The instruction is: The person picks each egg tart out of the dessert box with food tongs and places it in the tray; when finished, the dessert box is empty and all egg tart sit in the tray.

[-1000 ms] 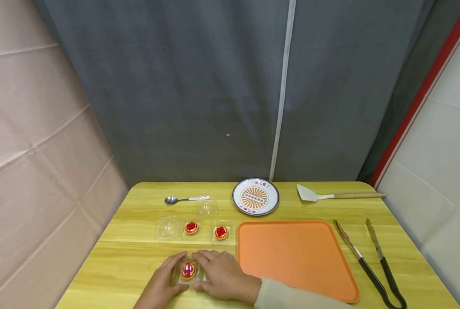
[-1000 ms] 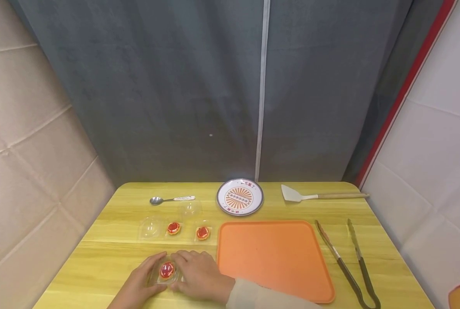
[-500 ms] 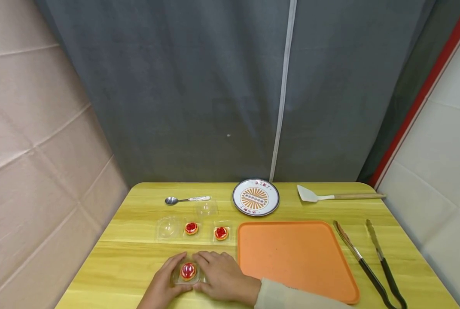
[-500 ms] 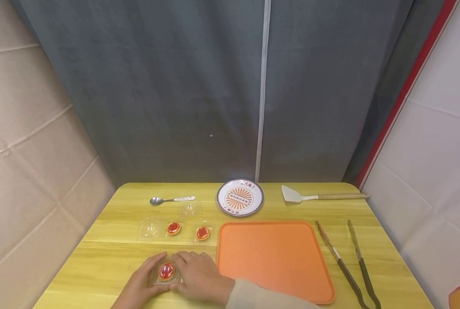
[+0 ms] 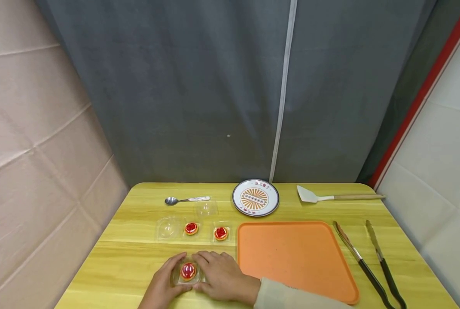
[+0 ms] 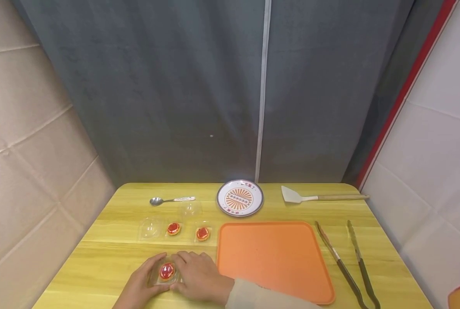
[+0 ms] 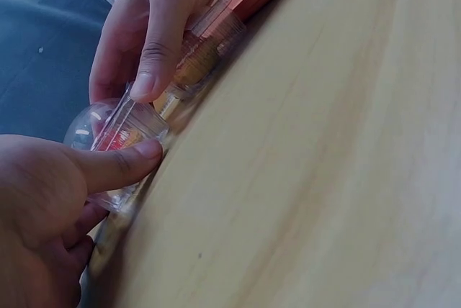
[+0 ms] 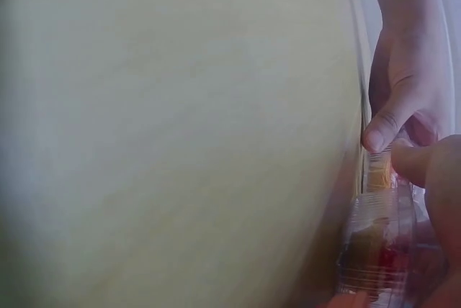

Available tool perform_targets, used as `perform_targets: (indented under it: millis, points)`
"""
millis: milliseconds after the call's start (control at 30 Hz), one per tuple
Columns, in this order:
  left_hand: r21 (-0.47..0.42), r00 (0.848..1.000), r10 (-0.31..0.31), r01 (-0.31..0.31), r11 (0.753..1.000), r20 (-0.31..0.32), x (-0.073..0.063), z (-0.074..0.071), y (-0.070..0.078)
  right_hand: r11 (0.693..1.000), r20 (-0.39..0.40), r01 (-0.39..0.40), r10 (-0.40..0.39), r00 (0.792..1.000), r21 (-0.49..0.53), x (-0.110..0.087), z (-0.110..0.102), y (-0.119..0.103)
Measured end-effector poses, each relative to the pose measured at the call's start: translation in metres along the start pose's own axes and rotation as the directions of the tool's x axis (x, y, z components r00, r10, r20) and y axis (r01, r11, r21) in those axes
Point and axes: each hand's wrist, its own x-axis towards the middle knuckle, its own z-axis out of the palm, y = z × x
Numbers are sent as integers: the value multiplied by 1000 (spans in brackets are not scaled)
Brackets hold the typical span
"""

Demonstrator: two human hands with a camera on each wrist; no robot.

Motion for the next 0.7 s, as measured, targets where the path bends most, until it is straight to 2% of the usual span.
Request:
perform_targets:
  millis: [300,467,700]
  points:
    - [-84,999,-4,8,996,49,4,0,2,998,-17,-53,53,998,41,1,2,-3]
    - [-80,997,1,5,997,77,5,-2,2,995,-20,-66,68,997,72,0,0,-3]
    - [-81,998,-9,15,997,65,6,-1,6,986,8,-82,82,997,143,2,-5,-2]
